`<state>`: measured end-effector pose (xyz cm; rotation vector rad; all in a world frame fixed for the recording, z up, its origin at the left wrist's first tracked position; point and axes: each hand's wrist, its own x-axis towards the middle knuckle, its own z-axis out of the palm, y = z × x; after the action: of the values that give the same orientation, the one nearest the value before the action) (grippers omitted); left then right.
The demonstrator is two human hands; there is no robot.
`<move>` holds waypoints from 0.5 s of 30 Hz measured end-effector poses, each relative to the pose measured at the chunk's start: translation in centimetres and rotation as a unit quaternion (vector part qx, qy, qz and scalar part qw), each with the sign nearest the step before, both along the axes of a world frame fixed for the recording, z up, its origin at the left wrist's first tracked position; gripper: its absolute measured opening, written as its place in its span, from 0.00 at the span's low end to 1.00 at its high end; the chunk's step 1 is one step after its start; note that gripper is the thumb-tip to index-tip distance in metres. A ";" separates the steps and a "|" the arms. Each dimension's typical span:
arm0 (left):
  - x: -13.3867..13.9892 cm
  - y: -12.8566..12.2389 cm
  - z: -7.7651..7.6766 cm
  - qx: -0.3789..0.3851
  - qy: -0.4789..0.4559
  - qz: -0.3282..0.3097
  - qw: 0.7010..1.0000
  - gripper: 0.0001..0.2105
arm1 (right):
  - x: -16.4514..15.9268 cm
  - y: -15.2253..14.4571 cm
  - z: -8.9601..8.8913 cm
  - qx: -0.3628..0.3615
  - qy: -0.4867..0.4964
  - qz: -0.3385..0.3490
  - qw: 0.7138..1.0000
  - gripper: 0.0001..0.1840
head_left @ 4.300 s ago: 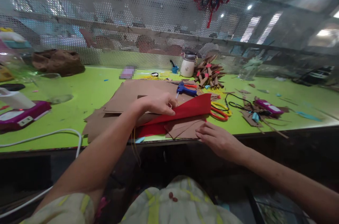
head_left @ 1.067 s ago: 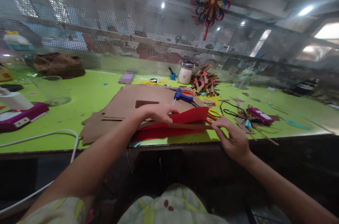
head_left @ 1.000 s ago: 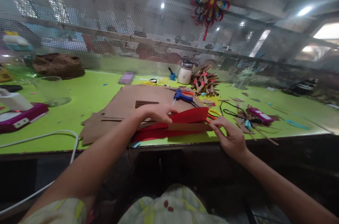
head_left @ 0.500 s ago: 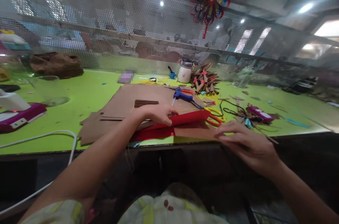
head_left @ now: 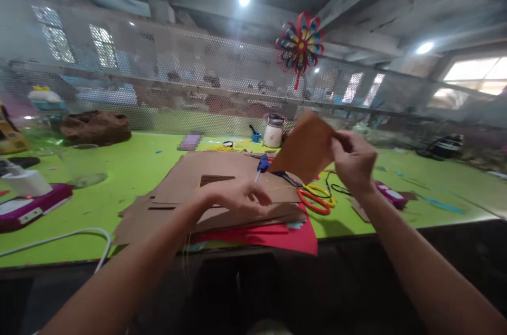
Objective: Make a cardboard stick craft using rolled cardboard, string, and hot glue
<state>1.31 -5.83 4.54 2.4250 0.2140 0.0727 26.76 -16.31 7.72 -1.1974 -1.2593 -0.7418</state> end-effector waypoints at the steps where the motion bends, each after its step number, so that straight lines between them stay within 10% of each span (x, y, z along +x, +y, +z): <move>1: -0.3 0.8 0.3 -0.031 -0.057 0.049 0.997 0.14 | 0.0 1.0 -0.1 -0.013 -0.042 -0.016 0.999 0.08; 9: -1.9 5.9 3.3 -0.078 -0.315 0.278 0.904 0.16 | -6.4 4.5 -0.6 -0.146 -0.231 -0.031 0.962 0.10; 15: -3.8 9.4 -0.1 0.055 -0.187 0.418 0.887 0.11 | -13.7 3.1 -5.4 -0.392 -0.400 0.104 0.822 0.09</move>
<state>-2.47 3.53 4.43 2.1908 1.0774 0.9461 13.08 -13.16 2.29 -1.3867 -2.5345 -0.5764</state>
